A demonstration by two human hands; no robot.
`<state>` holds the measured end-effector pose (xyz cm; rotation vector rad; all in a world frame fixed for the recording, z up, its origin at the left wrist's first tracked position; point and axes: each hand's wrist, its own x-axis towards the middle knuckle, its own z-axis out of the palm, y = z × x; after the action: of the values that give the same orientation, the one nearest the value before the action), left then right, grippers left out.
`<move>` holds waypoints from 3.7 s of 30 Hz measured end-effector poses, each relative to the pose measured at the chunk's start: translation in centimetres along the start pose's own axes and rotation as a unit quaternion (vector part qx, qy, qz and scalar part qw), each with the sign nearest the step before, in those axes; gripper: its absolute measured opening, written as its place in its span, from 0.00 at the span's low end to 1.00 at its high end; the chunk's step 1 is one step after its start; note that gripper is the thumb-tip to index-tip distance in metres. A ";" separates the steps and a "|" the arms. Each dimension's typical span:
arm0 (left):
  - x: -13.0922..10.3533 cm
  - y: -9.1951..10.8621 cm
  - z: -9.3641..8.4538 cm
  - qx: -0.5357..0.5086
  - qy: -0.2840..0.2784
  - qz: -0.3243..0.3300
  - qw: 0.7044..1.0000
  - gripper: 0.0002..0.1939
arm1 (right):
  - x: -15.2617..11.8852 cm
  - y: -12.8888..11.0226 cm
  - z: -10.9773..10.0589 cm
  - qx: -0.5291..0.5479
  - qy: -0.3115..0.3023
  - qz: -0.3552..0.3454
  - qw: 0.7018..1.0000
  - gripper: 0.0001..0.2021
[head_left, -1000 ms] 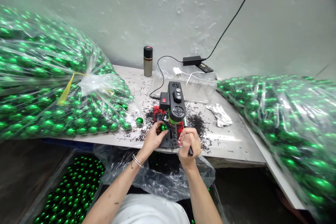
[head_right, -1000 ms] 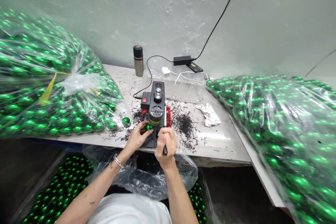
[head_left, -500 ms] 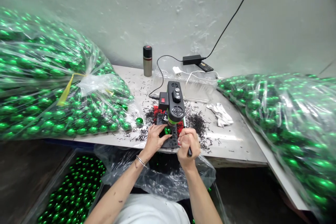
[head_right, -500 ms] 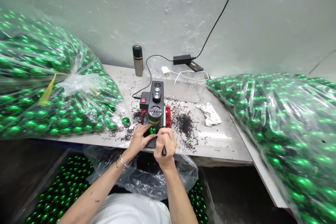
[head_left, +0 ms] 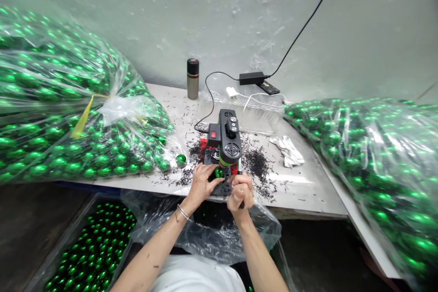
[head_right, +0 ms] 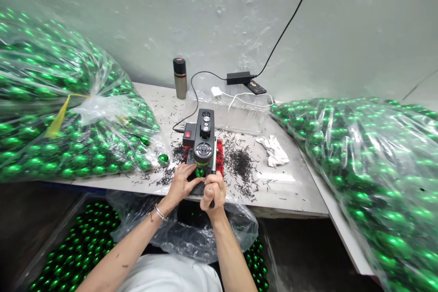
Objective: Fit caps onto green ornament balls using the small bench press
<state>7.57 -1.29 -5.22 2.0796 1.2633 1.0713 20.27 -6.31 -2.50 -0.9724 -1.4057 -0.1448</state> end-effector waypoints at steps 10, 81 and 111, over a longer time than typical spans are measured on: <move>0.3 -0.2 0.1 -0.015 -0.002 0.004 1.000 0.17 | 1.1 -0.1 -0.2 -0.032 -0.035 -0.070 0.996 0.14; 1.2 1.3 -3.5 0.010 -0.108 -0.042 0.993 0.18 | 5.4 -4.1 -0.8 -0.004 -0.011 0.019 1.000 0.13; 0.5 -0.2 -1.0 -0.035 -0.030 -0.012 0.999 0.18 | 4.3 -3.4 -1.0 0.009 -0.025 0.020 0.999 0.12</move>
<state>6.76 -0.78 -4.65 2.0241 1.2016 1.0211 19.89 -7.19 2.99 -0.9949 -1.4292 -0.0795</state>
